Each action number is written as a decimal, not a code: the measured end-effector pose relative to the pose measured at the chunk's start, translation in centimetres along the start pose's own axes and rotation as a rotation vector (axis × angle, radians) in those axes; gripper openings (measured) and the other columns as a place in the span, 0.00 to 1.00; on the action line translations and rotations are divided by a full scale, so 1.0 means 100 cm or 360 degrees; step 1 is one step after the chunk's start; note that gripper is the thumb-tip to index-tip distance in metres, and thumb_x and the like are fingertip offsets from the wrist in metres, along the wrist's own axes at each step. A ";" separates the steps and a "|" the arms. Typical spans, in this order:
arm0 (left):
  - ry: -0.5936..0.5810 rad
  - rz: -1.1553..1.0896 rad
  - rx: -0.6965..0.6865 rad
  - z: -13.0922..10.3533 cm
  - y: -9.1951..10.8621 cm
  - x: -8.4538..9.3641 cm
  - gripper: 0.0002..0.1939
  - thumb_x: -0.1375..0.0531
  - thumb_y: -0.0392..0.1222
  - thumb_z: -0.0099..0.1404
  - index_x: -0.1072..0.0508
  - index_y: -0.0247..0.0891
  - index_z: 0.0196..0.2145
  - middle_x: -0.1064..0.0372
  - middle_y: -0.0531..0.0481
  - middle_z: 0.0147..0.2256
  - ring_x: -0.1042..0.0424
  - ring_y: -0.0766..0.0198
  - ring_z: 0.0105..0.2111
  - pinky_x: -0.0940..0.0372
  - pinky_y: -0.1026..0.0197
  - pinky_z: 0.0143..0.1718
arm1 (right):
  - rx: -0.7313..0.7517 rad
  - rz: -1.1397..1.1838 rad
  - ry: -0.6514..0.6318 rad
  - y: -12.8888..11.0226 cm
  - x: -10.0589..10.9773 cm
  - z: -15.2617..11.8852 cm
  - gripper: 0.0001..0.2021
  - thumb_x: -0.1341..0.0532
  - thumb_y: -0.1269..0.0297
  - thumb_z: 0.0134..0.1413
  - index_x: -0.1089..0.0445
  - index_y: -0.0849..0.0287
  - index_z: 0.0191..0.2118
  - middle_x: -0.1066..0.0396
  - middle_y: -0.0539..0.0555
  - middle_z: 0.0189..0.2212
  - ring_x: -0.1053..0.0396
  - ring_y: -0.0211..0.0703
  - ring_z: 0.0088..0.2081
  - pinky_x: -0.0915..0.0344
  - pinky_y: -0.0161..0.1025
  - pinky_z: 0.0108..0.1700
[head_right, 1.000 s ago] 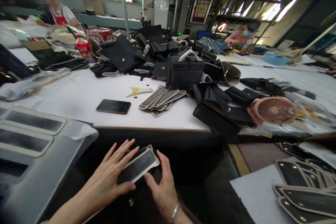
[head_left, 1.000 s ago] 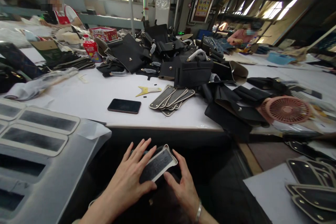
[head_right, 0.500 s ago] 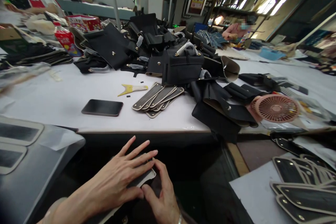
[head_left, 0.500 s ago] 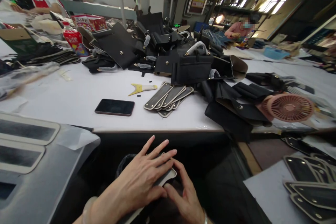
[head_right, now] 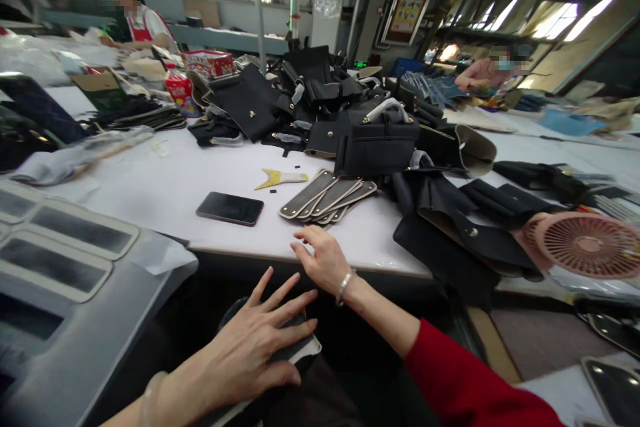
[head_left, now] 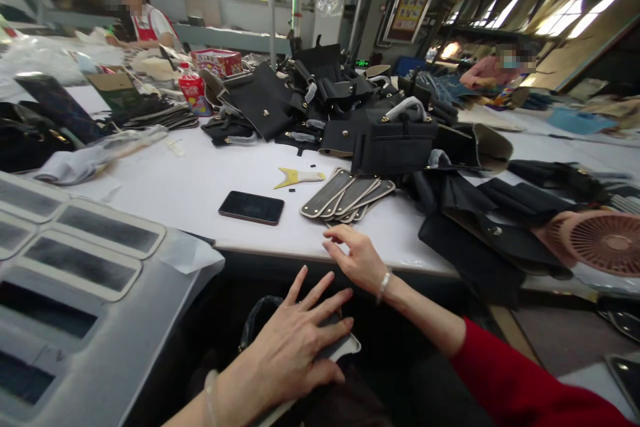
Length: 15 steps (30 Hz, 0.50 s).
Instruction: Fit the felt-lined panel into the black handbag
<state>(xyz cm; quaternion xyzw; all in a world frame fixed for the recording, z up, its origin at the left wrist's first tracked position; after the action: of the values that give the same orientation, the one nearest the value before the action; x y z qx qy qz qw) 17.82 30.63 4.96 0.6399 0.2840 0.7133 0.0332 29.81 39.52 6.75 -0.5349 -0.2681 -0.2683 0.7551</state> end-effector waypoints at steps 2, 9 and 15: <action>0.0039 -0.0051 -0.0002 -0.002 -0.001 0.002 0.31 0.44 0.62 0.67 0.43 0.54 0.64 0.60 0.59 0.69 0.68 0.50 0.70 0.75 0.32 0.67 | 0.0137 -0.0164 -0.0193 -0.017 -0.031 0.048 0.09 0.39 0.67 0.61 0.28 0.62 0.46 0.28 0.57 0.43 0.30 0.45 0.45 0.34 0.40 0.50; 0.0106 -0.0116 0.0006 -0.007 -0.003 0.001 0.30 0.48 0.62 0.69 0.46 0.56 0.65 0.64 0.62 0.70 0.68 0.52 0.70 0.75 0.32 0.68 | -0.0052 -0.0838 -0.0345 0.022 -0.085 0.188 0.13 0.38 0.69 0.61 0.32 0.63 0.51 0.35 0.61 0.54 0.39 0.57 0.58 0.41 0.61 0.59; 0.0067 -0.0107 0.0017 -0.006 -0.004 -0.001 0.31 0.47 0.62 0.68 0.47 0.58 0.65 0.66 0.64 0.70 0.69 0.53 0.70 0.71 0.30 0.68 | -0.0139 -0.0828 -0.0497 0.060 -0.078 0.217 0.13 0.37 0.62 0.62 0.30 0.62 0.49 0.33 0.59 0.52 0.36 0.55 0.55 0.37 0.59 0.56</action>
<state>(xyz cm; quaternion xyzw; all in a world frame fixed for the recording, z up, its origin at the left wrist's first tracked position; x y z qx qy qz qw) 17.18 30.72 4.63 0.6150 0.3099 0.7235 0.0478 25.80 62.83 3.54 -0.5151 -0.4971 -0.3785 0.5868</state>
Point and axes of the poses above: each hand's wrist, its own z-axis towards the middle knuckle, its own x-axis out of the back of the hand, y = z × x, the point moved 8 cm from there along z, towards the middle knuckle
